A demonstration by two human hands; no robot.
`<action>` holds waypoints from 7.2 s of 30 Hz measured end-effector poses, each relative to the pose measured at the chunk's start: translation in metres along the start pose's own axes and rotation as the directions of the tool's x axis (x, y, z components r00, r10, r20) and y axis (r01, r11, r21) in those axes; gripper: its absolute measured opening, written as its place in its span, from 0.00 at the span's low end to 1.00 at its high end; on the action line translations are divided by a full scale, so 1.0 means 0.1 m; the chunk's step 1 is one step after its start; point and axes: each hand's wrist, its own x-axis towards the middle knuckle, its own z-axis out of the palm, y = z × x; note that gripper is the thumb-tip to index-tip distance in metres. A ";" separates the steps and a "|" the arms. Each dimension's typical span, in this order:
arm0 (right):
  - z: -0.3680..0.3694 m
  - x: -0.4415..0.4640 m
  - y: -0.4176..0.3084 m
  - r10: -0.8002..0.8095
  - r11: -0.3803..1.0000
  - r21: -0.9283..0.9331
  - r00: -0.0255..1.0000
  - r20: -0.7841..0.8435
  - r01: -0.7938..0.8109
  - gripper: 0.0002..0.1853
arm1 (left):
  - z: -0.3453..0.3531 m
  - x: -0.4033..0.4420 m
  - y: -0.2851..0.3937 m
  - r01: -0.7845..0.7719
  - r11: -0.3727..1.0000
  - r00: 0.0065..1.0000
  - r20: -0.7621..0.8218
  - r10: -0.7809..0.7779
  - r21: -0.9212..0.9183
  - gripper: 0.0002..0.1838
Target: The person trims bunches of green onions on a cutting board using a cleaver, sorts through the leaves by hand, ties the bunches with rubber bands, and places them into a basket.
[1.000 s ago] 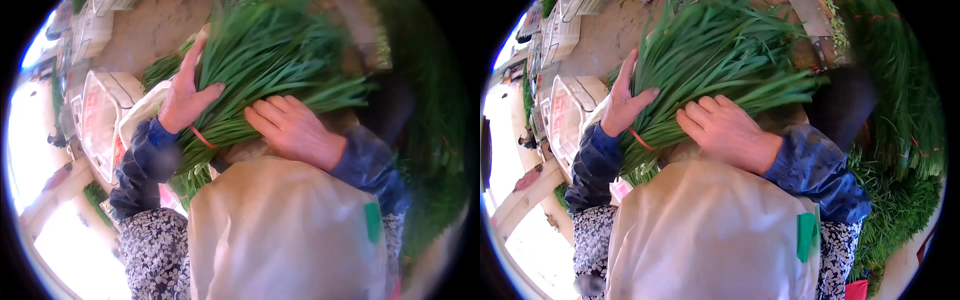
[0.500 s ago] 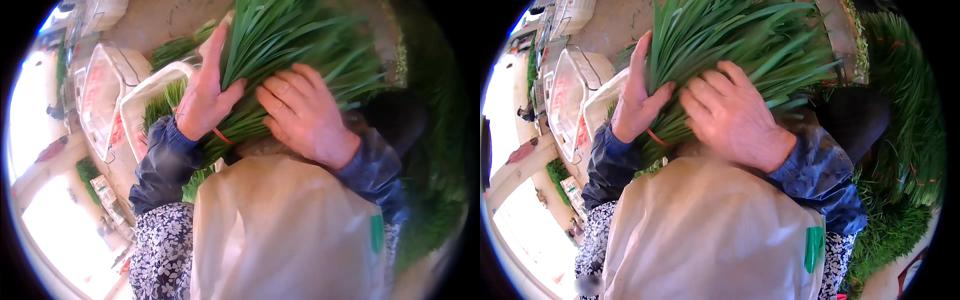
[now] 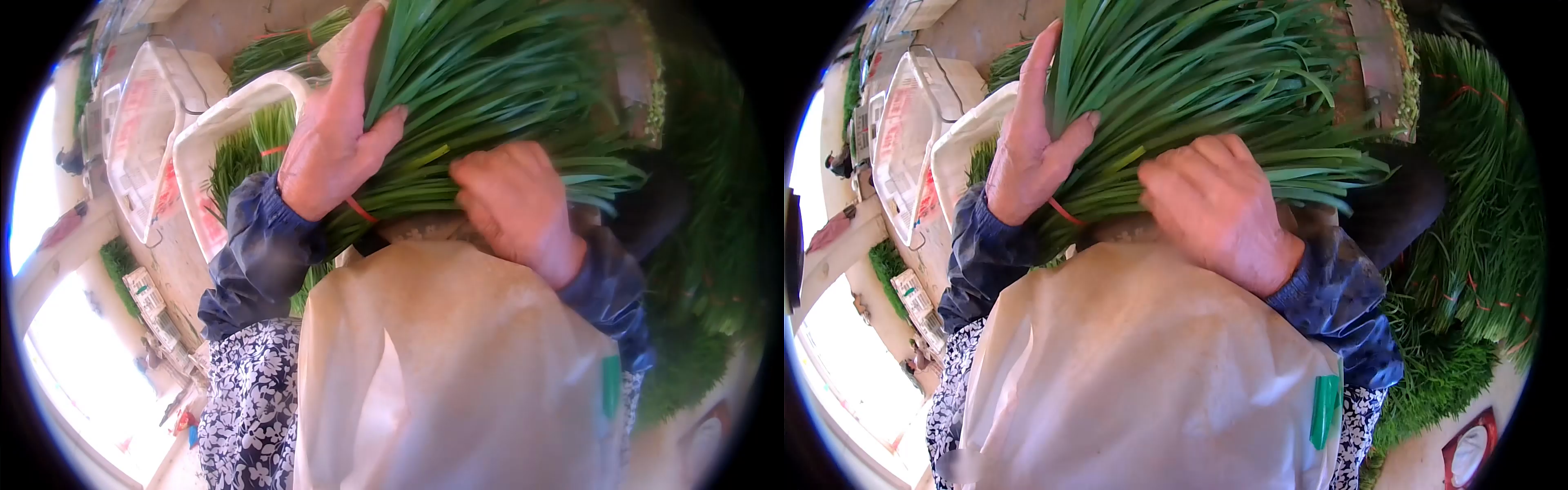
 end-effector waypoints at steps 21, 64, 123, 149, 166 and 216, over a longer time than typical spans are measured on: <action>-0.04 0.33 0.12 0.281 0.926 0.146 0.895 0.347 -0.348 0.11 | -0.01 -0.09 0.00 -0.089 0.990 0.993 0.088 0.079 0.108 0.48; 0.24 0.59 0.17 -0.191 0.982 0.043 0.950 0.247 0.186 0.04 | -0.39 -0.29 -0.06 0.207 0.967 0.975 0.112 -0.192 -0.145 0.53; 0.47 0.36 -0.32 0.165 0.986 0.000 0.986 -0.007 -0.165 0.11 | -0.17 -0.66 0.05 0.137 0.886 0.952 0.190 -0.242 0.443 0.61; 0.51 0.45 -0.32 0.095 0.995 -0.022 0.995 0.006 -0.094 0.06 | -0.20 -0.74 -0.01 0.153 0.909 0.959 0.162 -0.231 0.388 0.59; 0.53 0.45 -0.54 -0.140 0.953 -0.266 0.990 0.026 0.142 0.06 | -0.18 -0.71 -0.07 0.223 0.915 0.944 0.160 -0.288 0.335 0.55; -0.01 0.25 -0.14 -0.114 0.937 0.329 0.993 -0.038 0.120 0.18 | -0.35 0.11 -0.03 0.284 0.958 0.897 0.347 -0.274 0.022 0.42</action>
